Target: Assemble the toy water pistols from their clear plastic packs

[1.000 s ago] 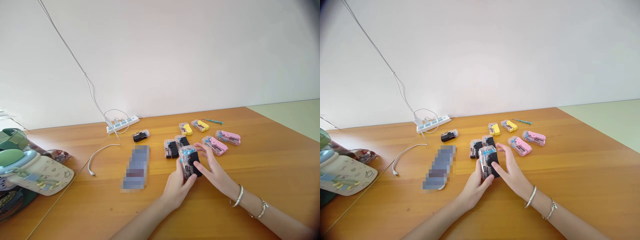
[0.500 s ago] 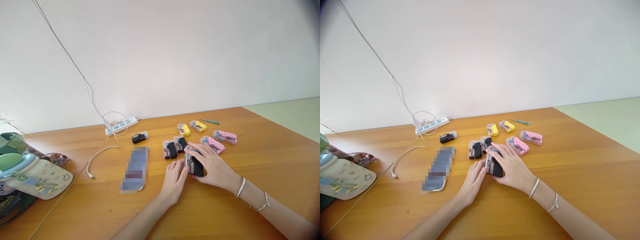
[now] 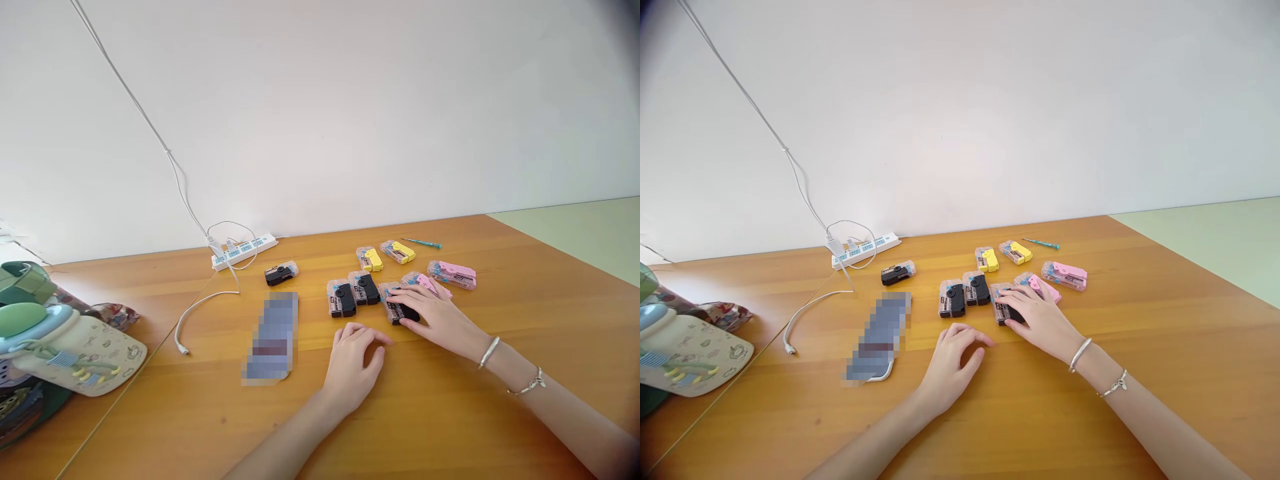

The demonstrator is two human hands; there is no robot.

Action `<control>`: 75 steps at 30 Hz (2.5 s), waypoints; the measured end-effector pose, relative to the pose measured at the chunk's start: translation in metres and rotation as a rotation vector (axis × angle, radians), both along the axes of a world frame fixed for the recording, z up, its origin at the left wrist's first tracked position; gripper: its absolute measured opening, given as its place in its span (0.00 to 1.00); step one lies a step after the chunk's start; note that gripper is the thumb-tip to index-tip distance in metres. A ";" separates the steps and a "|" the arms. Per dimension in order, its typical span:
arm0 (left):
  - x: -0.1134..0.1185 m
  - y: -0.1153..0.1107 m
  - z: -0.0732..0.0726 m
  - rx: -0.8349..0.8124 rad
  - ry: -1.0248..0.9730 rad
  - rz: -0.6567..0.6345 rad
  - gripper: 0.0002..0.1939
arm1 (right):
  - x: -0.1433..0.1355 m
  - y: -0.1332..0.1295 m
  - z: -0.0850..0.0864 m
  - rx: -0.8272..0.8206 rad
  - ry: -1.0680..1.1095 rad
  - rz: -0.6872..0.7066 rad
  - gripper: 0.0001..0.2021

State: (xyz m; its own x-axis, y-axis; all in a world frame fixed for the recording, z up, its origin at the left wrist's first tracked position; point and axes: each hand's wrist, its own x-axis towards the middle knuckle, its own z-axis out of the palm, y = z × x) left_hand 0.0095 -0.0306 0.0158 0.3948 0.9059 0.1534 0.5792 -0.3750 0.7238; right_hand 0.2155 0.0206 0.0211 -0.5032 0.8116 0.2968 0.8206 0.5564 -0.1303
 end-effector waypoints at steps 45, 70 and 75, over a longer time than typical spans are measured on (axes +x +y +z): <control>-0.005 0.012 -0.007 -0.036 -0.481 0.191 0.08 | -0.026 -0.019 -0.010 0.036 0.082 0.134 0.30; -0.004 0.015 -0.011 -0.305 -0.521 0.100 0.21 | -0.017 -0.018 0.009 -0.251 0.371 0.309 0.32; -0.004 0.010 -0.009 -0.256 -0.409 0.092 0.19 | -0.015 -0.013 0.003 -0.132 0.327 0.228 0.25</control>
State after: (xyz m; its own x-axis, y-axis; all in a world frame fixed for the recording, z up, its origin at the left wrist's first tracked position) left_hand 0.0052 -0.0206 0.0067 0.2654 0.9630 0.0466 0.2508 -0.1156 0.9611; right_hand 0.2001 0.0079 0.0240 -0.5709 0.7322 0.3715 0.5822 0.6800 -0.4456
